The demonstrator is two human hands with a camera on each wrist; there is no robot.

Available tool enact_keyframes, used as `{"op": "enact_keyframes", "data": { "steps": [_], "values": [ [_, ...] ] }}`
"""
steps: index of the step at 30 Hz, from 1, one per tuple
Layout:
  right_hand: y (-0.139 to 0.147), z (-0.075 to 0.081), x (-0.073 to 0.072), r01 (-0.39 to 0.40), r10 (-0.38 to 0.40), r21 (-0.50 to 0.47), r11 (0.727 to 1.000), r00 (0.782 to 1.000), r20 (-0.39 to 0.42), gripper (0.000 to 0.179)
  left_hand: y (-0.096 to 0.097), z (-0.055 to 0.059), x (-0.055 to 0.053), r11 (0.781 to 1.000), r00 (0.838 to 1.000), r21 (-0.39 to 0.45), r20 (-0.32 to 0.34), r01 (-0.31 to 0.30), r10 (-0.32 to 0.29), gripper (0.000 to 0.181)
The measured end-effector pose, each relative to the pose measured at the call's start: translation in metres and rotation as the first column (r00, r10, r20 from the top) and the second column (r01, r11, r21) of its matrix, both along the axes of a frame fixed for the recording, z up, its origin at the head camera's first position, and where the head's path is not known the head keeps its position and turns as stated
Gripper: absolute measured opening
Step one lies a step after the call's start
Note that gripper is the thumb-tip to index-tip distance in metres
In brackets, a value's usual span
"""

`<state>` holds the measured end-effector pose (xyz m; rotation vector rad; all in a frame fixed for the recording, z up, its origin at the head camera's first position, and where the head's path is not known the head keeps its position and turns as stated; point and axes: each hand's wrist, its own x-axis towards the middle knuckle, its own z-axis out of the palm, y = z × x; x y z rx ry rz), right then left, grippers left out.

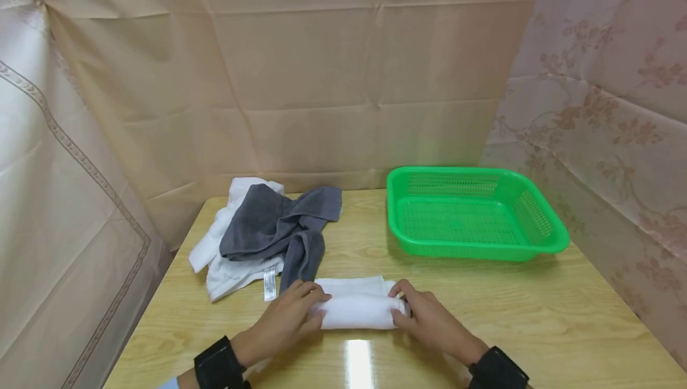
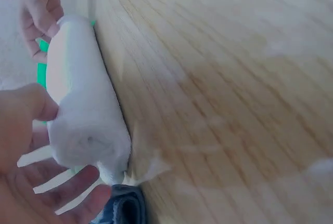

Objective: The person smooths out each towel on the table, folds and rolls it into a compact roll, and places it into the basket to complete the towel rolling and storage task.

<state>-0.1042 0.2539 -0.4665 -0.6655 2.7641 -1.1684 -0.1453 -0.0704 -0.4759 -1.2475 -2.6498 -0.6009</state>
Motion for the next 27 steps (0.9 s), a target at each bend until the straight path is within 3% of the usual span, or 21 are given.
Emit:
{"op": "enact_keyframes", "data": {
  "steps": [3, 6, 9, 12, 15, 18, 20, 23, 25, 27],
  "values": [
    [-0.002, 0.000, -0.004, 0.025, -0.025, -0.006, 1.000, 0.999, 0.038, 0.019, 0.004, -0.002, -0.002, 0.999, 0.988, -0.032, -0.153, -0.004, 0.000, 0.029],
    [-0.004, 0.002, -0.008, 0.057, -0.056, -0.008, 0.998, 0.996, 0.074, 0.024, 0.007, -0.004, -0.004, 0.998, 0.969, -0.056, -0.245, 0.000, -0.014, 0.034],
    [-0.006, 0.002, -0.011, 0.094, -0.093, -0.005, 0.996, 0.991, 0.100, 0.028, 0.008, -0.004, -0.005, 0.998, 0.971, -0.068, -0.237, 0.008, -0.024, 0.035],
    [-0.009, 0.001, -0.012, 0.149, -0.149, 0.005, 0.989, 0.986, 0.071, 0.024, 0.008, -0.003, -0.006, 0.995, 0.978, -0.104, -0.205, 0.008, -0.029, 0.040],
    [-0.011, 0.000, -0.012, 0.219, -0.218, 0.028, 0.975, 0.976, -0.018, 0.016, 0.010, -0.001, -0.005, 0.985, 0.974, -0.171, -0.225, -0.008, -0.031, 0.055],
    [-0.014, -0.002, -0.011, 0.247, -0.231, 0.077, 0.966, 0.957, -0.174, 0.013, 0.012, 0.000, -0.006, 0.976, 0.967, -0.216, -0.255, -0.031, -0.026, 0.058],
    [-0.014, -0.005, -0.009, 0.236, -0.187, 0.131, 0.963, 0.934, -0.304, 0.010, 0.013, 0.001, -0.007, 0.975, 0.968, -0.221, -0.249, -0.036, -0.021, 0.056],
    [-0.014, -0.009, -0.006, 0.223, -0.085, 0.247, 0.943, 0.879, -0.470, 0.032, 0.014, 0.002, -0.007, 0.976, 0.975, -0.217, -0.223, -0.027, -0.022, 0.052],
    [-0.014, -0.011, -0.006, 0.213, -0.027, 0.307, 0.928, 0.858, -0.512, 0.049, 0.016, 0.003, -0.007, 0.975, 0.976, -0.221, -0.215, -0.021, -0.028, 0.050],
    [-0.012, -0.011, -0.008, 0.202, 0.002, 0.342, 0.918, 0.859, -0.512, 0.055, 0.018, 0.003, -0.008, 0.971, 0.975, -0.239, -0.220, -0.020, -0.034, 0.049]
  ]
}}
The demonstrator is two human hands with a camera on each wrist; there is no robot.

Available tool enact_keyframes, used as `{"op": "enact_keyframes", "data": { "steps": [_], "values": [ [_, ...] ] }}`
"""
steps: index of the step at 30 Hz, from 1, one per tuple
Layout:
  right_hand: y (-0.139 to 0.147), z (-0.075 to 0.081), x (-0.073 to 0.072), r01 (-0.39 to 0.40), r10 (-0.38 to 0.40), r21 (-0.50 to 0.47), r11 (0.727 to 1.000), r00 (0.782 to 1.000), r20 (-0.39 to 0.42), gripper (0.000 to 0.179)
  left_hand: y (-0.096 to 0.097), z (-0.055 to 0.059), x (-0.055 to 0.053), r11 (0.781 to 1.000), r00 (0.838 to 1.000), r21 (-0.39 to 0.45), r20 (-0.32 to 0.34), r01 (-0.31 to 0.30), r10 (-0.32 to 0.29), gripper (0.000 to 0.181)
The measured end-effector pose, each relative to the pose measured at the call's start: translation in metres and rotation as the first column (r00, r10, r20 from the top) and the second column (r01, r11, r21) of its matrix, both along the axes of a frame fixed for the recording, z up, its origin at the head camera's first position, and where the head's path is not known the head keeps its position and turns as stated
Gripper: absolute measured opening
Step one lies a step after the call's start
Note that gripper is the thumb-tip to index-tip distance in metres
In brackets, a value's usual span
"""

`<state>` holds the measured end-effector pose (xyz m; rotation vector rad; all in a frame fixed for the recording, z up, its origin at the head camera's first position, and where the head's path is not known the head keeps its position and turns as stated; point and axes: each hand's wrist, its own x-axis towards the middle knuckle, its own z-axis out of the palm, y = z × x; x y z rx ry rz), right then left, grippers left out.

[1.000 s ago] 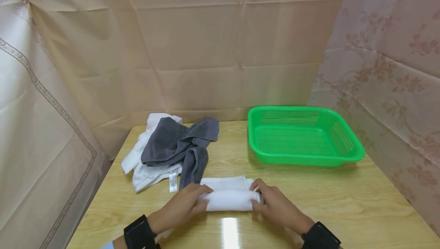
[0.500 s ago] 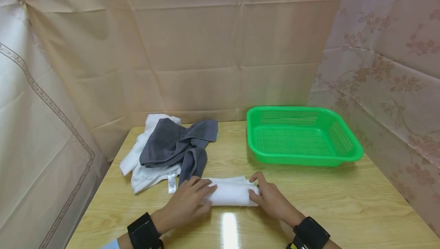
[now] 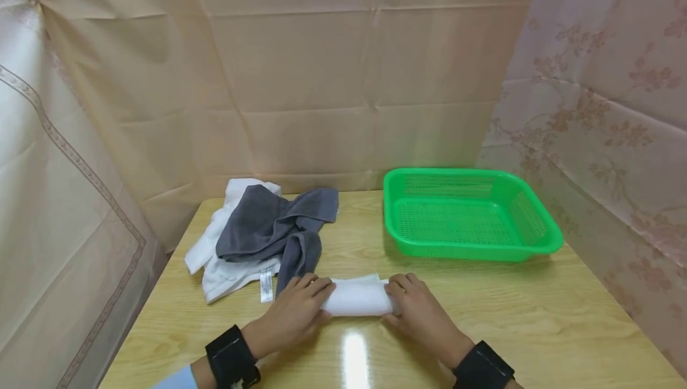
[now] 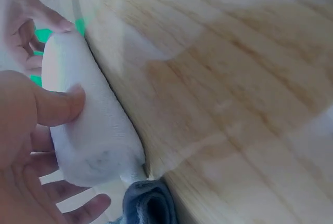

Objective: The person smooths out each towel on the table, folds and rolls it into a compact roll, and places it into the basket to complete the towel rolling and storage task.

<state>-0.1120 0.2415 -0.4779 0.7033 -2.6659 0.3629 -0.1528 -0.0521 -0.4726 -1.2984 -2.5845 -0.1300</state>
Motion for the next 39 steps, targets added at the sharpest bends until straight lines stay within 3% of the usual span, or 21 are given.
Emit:
{"op": "enact_keyframes", "data": {
  "steps": [6, 9, 11, 14, 16, 17, 18, 20, 24, 27, 31, 35, 39],
  "values": [
    [0.002, 0.004, -0.010, -0.020, 0.025, -0.049, 0.999, 0.993, 0.111, 0.040, 0.005, -0.001, -0.004, 0.996, 1.000, -0.081, 0.015, -0.026, 0.027, 0.068],
    [0.003, 0.008, -0.017, -0.044, 0.063, -0.097, 0.994, 0.978, 0.197, 0.032, 0.007, -0.003, -0.008, 0.996, 0.999, -0.084, 0.036, -0.035, 0.038, 0.077],
    [0.005, 0.012, -0.021, -0.050, 0.095, -0.153, 0.987, 0.949, 0.302, 0.026, 0.008, -0.004, -0.012, 0.997, 0.998, -0.070, 0.053, -0.034, 0.037, 0.075],
    [0.006, 0.017, -0.026, -0.046, 0.157, -0.246, 0.968, 0.878, 0.453, 0.027, 0.007, -0.003, -0.018, 0.998, 0.993, -0.048, 0.109, -0.032, 0.037, 0.072],
    [0.007, 0.020, -0.027, -0.034, 0.188, -0.289, 0.957, 0.830, 0.525, 0.032, 0.007, -0.003, -0.022, 0.999, 0.990, -0.039, 0.139, -0.033, 0.038, 0.074],
    [0.006, 0.021, -0.027, -0.045, 0.208, -0.301, 0.953, 0.819, 0.535, 0.035, 0.007, -0.004, -0.024, 0.999, 0.988, -0.041, 0.147, -0.035, 0.041, 0.074],
    [0.004, 0.022, -0.027, -0.072, 0.229, -0.305, 0.950, 0.823, 0.520, 0.033, 0.007, -0.004, -0.025, 0.999, 0.987, -0.040, 0.155, -0.036, 0.042, 0.074],
    [-0.003, 0.023, -0.024, -0.112, 0.212, -0.239, 0.965, 0.868, 0.449, 0.030, 0.008, -0.006, -0.027, 0.999, 0.987, -0.028, 0.158, -0.034, 0.038, 0.071],
    [-0.029, 0.018, -0.015, -0.065, 0.077, -0.048, 0.997, 0.946, 0.314, 0.036, 0.010, -0.009, -0.031, 1.000, 0.982, 0.002, 0.188, -0.021, 0.020, 0.058],
    [-0.043, 0.010, -0.014, 0.022, -0.035, 0.047, 0.999, 0.952, 0.305, 0.059, 0.012, -0.010, -0.035, 1.000, 0.970, 0.010, 0.244, -0.022, 0.019, 0.056],
    [-0.046, -0.005, -0.025, 0.035, -0.056, 0.105, 0.994, 0.976, 0.209, 0.093, 0.017, -0.007, -0.042, 0.999, 0.940, 0.009, 0.339, -0.053, 0.047, 0.058],
    [-0.039, -0.016, -0.041, -0.002, -0.012, 0.114, 0.993, 0.993, 0.118, 0.091, 0.019, -0.002, -0.045, 0.998, 0.925, 0.019, 0.376, -0.064, 0.052, 0.061],
    [-0.034, -0.016, -0.053, -0.055, 0.042, 0.099, 0.994, 0.990, 0.138, 0.071, 0.017, 0.000, -0.048, 0.998, 0.925, 0.031, 0.377, -0.052, 0.036, 0.064]
  ]
}}
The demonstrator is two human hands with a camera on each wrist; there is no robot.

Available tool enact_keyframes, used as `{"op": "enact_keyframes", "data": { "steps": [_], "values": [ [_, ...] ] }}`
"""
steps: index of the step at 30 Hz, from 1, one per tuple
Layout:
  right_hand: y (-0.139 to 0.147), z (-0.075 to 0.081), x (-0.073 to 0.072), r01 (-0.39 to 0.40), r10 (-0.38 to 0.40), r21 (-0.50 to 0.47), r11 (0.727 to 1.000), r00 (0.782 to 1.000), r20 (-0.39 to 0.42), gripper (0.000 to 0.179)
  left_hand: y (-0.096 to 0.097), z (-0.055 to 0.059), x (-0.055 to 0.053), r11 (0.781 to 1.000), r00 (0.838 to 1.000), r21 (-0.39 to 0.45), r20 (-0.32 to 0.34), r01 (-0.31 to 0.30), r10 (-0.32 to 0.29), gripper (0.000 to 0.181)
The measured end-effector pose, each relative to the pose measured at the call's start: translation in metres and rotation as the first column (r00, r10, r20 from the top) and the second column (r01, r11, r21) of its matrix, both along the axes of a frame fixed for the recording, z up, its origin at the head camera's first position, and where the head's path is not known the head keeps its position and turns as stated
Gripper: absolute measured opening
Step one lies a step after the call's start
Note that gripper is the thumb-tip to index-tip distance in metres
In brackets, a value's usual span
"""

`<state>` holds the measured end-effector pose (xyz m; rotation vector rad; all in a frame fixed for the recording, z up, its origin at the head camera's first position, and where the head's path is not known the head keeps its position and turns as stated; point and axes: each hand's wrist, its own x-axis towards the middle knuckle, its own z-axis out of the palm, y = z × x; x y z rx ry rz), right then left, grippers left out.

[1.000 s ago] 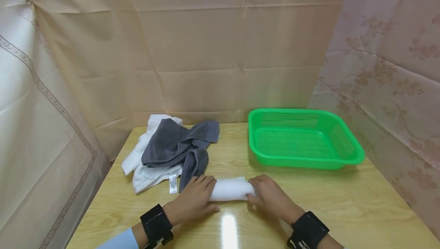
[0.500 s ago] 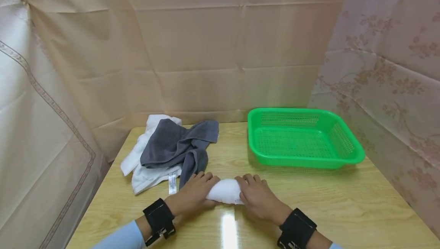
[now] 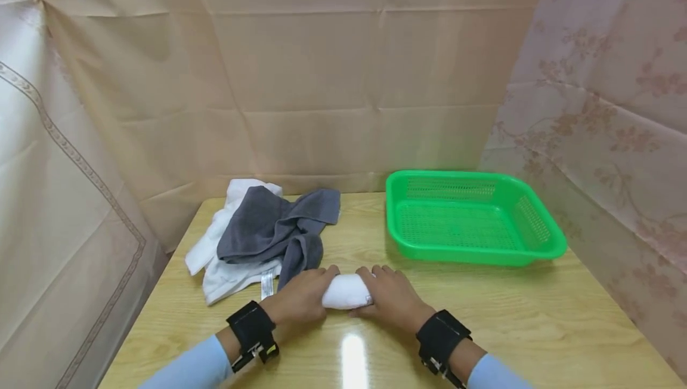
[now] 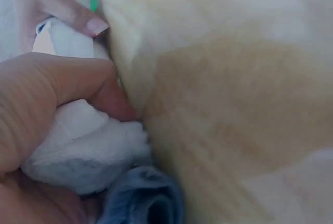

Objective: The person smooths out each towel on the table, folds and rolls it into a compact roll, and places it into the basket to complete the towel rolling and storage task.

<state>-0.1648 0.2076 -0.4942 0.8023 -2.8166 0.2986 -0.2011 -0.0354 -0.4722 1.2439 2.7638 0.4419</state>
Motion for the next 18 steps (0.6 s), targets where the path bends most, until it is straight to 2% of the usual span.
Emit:
{"op": "enact_keyframes", "data": {
  "steps": [2, 5, 8, 10, 12, 14, 15, 18],
  "values": [
    [0.005, 0.004, 0.000, 0.000, 0.001, -0.022, 1.000, 0.999, 0.047, 0.063, 0.003, 0.001, -0.004, 1.000, 1.000, 0.010, -0.001, 0.019, -0.019, 0.064],
    [0.014, 0.012, 0.007, 0.031, -0.026, -0.055, 0.998, 0.995, 0.095, 0.062, 0.007, 0.001, -0.008, 0.997, 0.998, 0.037, -0.023, 0.063, -0.062, 0.064],
    [0.027, 0.021, 0.019, 0.100, -0.089, -0.092, 0.991, 0.989, 0.115, 0.066, 0.011, 0.003, -0.013, 0.990, 0.992, 0.097, -0.086, 0.105, -0.097, 0.063],
    [0.038, 0.028, 0.027, 0.170, -0.153, -0.124, 0.978, 0.980, 0.130, 0.069, 0.015, 0.007, -0.020, 0.985, 0.988, 0.136, -0.121, 0.108, -0.091, 0.065],
    [0.051, 0.035, 0.033, 0.246, -0.220, -0.174, 0.954, 0.963, 0.156, 0.072, 0.021, 0.012, -0.029, 0.979, 0.987, 0.180, -0.143, 0.092, -0.066, 0.067],
    [0.061, 0.043, 0.031, 0.301, -0.264, -0.231, 0.925, 0.948, 0.178, 0.070, 0.026, 0.016, -0.040, 0.975, 0.984, 0.213, -0.176, 0.064, -0.026, 0.062],
    [0.066, 0.047, 0.030, 0.325, -0.282, -0.264, 0.908, 0.941, 0.186, 0.066, 0.031, 0.017, -0.046, 0.973, 0.980, 0.226, -0.199, 0.056, -0.010, 0.058],
    [0.079, 0.056, 0.024, 0.379, -0.328, -0.364, 0.851, 0.924, 0.196, 0.056, 0.049, 0.015, -0.064, 0.961, 0.956, 0.264, -0.294, 0.083, -0.002, 0.042]
  ]
}}
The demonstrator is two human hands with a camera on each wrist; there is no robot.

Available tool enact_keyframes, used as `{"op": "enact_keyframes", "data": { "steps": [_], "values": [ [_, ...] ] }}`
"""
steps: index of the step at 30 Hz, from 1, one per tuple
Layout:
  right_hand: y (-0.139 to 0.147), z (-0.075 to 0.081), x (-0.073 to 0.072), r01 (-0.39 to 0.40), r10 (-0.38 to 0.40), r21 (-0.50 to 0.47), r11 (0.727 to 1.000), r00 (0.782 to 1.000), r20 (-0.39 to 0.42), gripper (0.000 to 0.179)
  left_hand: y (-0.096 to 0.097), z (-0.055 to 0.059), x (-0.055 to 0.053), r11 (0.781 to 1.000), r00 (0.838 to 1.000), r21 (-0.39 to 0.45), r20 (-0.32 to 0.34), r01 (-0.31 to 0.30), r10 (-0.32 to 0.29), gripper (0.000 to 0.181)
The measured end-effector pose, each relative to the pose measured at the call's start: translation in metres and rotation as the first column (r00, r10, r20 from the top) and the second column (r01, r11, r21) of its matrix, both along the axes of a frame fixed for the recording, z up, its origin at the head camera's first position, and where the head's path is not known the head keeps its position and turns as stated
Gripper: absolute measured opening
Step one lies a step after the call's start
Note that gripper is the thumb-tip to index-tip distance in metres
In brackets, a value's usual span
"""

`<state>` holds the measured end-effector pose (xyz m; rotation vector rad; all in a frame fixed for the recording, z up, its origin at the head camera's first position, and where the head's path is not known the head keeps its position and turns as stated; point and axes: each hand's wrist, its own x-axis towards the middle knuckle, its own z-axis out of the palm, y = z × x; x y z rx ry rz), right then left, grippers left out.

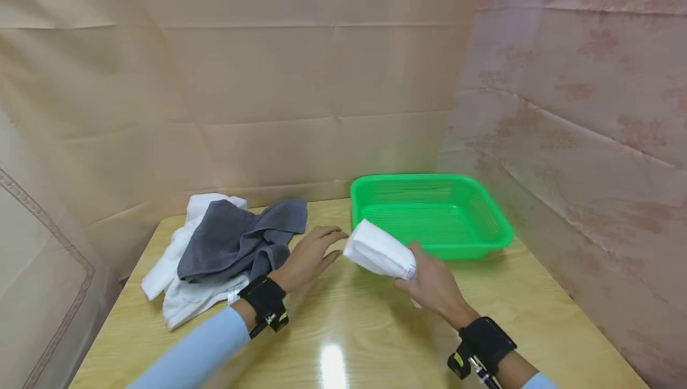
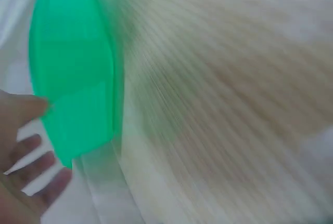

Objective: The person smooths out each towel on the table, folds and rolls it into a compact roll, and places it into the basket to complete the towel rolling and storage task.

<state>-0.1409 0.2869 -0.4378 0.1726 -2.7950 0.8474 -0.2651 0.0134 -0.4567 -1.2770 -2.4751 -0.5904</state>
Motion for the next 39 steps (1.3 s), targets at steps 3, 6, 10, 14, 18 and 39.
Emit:
{"op": "enact_keyframes", "data": {
  "steps": [3, 6, 10, 14, 18, 39],
  "values": [
    [0.007, 0.005, -0.008, 0.067, -0.069, -0.068, 0.995, 0.997, -0.033, 0.052, 0.018, -0.008, -0.013, 0.999, 0.993, 0.020, -0.111, 0.028, -0.025, 0.033],
    [0.008, 0.008, -0.017, 0.115, -0.119, -0.109, 0.987, 0.992, -0.028, 0.056, 0.030, -0.016, -0.018, 1.000, 0.976, -0.008, -0.217, 0.016, -0.018, 0.028],
    [0.005, 0.013, -0.027, 0.149, -0.148, -0.150, 0.977, 0.989, 0.016, 0.067, 0.040, -0.020, -0.015, 0.999, 0.950, -0.031, -0.312, -0.025, 0.014, 0.024],
    [0.000, 0.021, -0.040, 0.146, -0.146, -0.179, 0.973, 0.989, 0.013, 0.064, 0.050, -0.014, -0.011, 0.999, 0.931, -0.022, -0.363, -0.049, 0.038, 0.024],
    [-0.008, 0.031, -0.056, 0.132, -0.138, -0.129, 0.983, 0.990, -0.034, 0.056, 0.059, -0.007, -0.008, 0.997, 0.922, -0.030, -0.383, -0.069, 0.052, 0.025],
    [-0.020, 0.044, -0.105, 0.171, -0.167, -0.051, 0.984, 0.983, 0.074, 0.073, 0.068, -0.010, -0.006, 0.998, 0.947, 0.031, -0.315, -0.056, 0.062, 0.016]
  ]
}}
